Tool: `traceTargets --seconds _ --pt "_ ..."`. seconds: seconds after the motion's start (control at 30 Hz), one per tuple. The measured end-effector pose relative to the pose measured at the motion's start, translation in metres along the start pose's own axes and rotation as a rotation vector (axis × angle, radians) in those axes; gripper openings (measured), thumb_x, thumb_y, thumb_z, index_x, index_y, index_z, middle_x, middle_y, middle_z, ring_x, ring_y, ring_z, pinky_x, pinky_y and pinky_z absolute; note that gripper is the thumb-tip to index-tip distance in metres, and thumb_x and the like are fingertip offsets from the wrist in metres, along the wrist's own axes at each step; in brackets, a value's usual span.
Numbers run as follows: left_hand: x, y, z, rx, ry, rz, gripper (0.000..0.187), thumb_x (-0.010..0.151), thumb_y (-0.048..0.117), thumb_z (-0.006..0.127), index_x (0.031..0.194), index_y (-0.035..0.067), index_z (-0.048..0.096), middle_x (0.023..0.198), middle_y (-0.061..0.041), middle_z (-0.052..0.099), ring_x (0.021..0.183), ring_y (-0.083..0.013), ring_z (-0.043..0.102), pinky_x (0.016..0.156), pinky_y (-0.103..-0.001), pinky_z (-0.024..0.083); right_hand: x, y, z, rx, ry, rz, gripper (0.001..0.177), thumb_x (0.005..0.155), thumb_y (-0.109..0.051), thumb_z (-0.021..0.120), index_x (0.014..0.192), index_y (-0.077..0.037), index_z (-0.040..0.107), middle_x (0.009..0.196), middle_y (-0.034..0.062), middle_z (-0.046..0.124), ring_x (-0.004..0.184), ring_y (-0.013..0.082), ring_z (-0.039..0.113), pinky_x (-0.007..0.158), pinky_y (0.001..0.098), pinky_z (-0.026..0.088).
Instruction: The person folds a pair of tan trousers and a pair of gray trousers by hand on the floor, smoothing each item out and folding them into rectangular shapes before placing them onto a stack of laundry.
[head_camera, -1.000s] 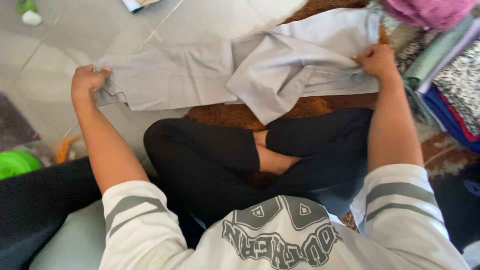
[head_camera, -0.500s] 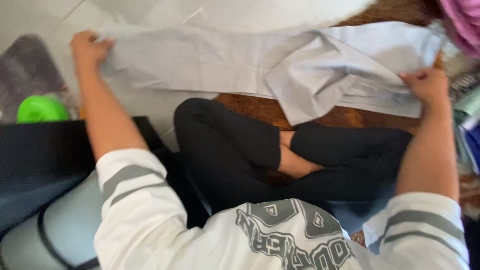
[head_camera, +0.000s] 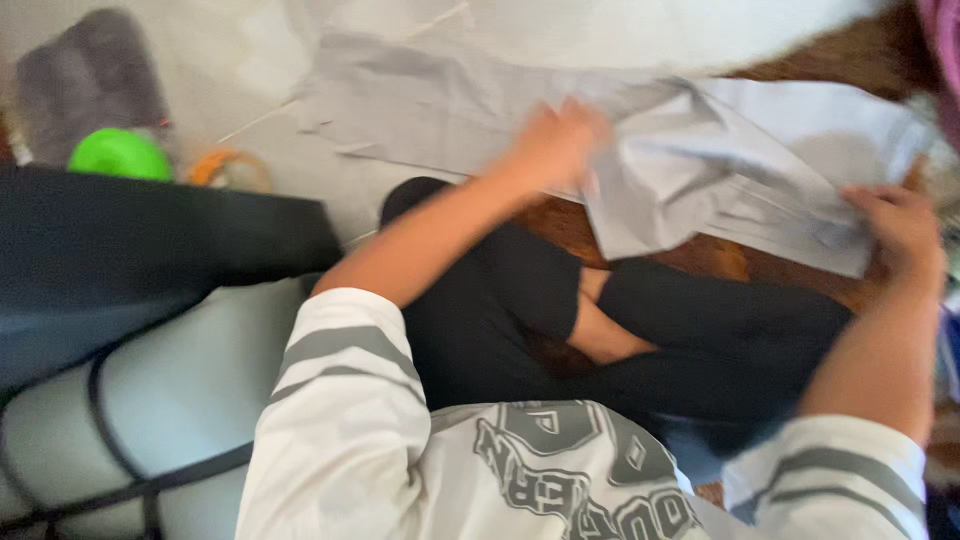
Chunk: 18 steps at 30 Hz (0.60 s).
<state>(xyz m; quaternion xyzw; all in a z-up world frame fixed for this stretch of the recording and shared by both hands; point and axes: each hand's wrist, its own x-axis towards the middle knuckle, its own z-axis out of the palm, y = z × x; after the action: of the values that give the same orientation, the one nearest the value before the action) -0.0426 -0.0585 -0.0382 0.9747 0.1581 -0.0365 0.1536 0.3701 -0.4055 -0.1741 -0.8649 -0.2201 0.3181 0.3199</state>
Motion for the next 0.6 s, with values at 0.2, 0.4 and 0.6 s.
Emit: traceTargets --seconds 0.2,0.4,0.6 --pt "0.011 0.098 0.126 0.312 0.101 0.436 0.054 0.072 0.024 0.079 0.123 0.020 0.064 0.129 -0.011 0.058 0.120 -0.0309 0.058 0.084 -0.053 0.052 0.002 0.034 -0.005 0.036 0.015 -0.037 0.028 0.080 -0.022 0.089 0.103 -0.009 0.080 0.097 0.0047 0.075 0.090 0.0144 0.065 0.084 0.0299 0.050" --pt "0.040 0.057 0.085 -0.162 -0.071 0.442 0.028 0.075 0.010 0.072 0.103 0.014 0.075 0.101 -0.010 0.074 0.088 -0.0338 0.070 0.073 -0.047 0.057 0.014 0.047 -0.005 0.003 -0.034 -0.103 0.037 0.069 -0.014 0.089 0.105 -0.009 0.079 0.094 0.0030 0.074 0.087 0.0143 0.065 0.081 0.0306 0.051" --pt "0.098 0.058 -0.023 -0.335 0.023 -0.051 0.019 0.100 0.024 0.069 0.103 0.005 0.066 0.082 -0.013 0.070 0.070 -0.0307 0.068 0.062 -0.043 0.052 0.013 0.043 -0.002 0.118 -0.021 -0.144 0.025 0.075 -0.011 0.085 0.099 -0.007 0.078 0.093 0.0038 0.073 0.083 0.0161 0.064 0.076 0.0324 0.052"
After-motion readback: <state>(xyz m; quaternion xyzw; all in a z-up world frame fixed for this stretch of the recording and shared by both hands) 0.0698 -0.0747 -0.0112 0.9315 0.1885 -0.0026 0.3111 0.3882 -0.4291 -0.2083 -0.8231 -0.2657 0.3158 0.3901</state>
